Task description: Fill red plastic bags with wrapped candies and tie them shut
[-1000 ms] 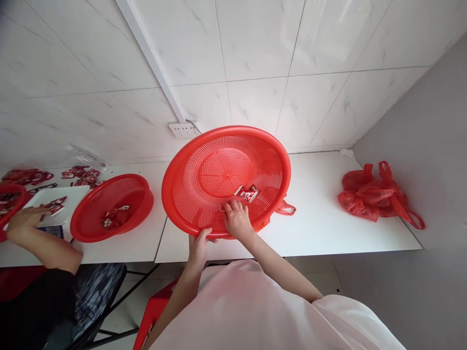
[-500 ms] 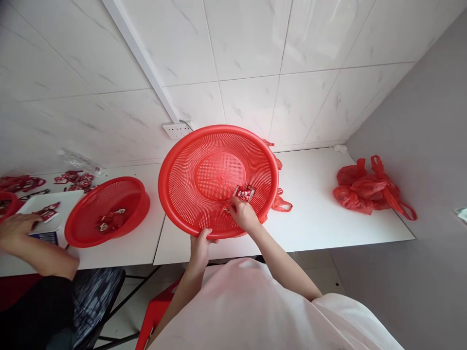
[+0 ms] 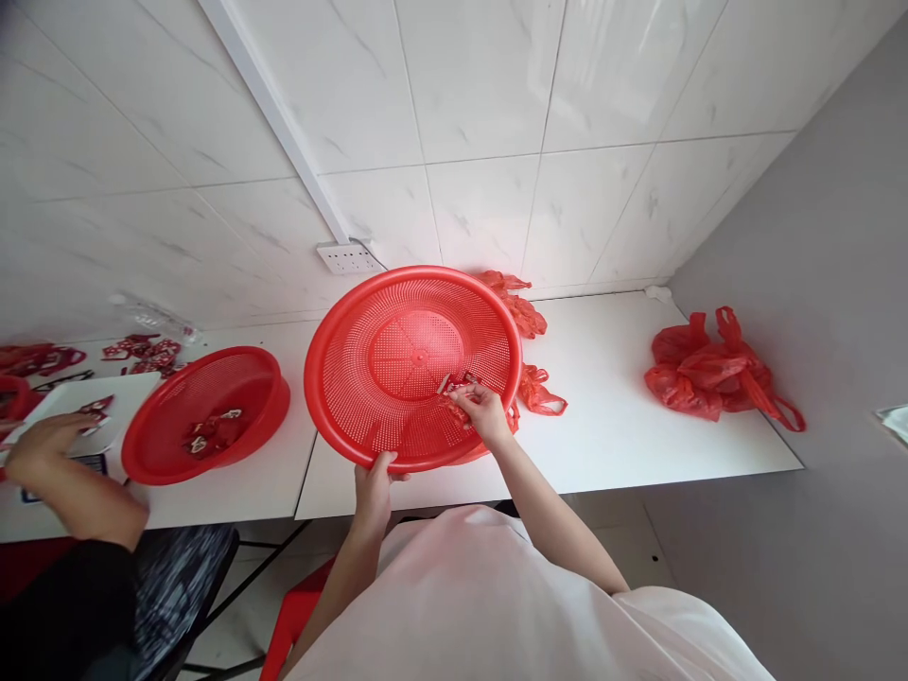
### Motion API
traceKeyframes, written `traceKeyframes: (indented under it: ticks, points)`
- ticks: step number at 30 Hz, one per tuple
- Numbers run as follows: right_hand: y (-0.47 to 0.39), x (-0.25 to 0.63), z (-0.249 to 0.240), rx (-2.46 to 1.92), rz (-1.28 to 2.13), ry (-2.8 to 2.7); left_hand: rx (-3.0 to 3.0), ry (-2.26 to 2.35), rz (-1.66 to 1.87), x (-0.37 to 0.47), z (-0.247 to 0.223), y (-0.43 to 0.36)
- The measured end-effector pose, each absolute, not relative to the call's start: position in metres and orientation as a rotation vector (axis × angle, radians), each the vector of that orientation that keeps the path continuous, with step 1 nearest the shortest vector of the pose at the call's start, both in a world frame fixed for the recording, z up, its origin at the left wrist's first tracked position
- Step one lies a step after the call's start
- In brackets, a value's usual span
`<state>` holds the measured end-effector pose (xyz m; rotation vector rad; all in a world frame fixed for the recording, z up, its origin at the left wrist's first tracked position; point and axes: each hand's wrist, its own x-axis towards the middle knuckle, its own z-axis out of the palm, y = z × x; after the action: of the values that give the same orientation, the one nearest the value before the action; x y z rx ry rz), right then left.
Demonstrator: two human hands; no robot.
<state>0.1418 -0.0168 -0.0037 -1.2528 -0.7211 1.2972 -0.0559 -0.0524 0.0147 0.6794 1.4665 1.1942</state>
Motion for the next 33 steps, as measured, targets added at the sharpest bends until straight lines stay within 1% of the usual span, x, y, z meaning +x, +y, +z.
traceKeyframes:
  ticks: [5,7,15,18,23,26,29,33]
  points:
    - [-0.021,0.154,0.007,-0.944,1.545,-0.497,0.718,1.482,1.249,-0.065,0.014,-0.047]
    - [-0.025,0.156,0.006,-0.895,1.605,-0.474,0.715,1.495,1.263,-0.068,0.015,-0.045]
    - [-0.041,0.163,-0.009,-1.057,1.375,-0.564,0.578,1.501,1.41,-0.081,0.016,-0.034]
    - [-0.042,0.173,-0.024,-1.088,1.372,-0.481,0.54,1.504,1.458,-0.09,0.019,-0.028]
    - [-0.034,0.175,-0.065,-1.105,1.504,-0.085,0.513,1.524,1.507,-0.101,0.022,-0.024]
    - [-0.031,0.165,-0.083,-1.097,1.555,0.057,0.485,1.533,1.498,-0.102,0.021,-0.025]
    - [-0.033,0.158,-0.092,-1.09,1.579,0.106,0.482,1.529,1.476,-0.102,0.018,-0.027]
    - [-0.039,0.161,-0.095,-1.065,1.724,0.111,0.502,1.534,1.456,-0.102,0.016,-0.03]
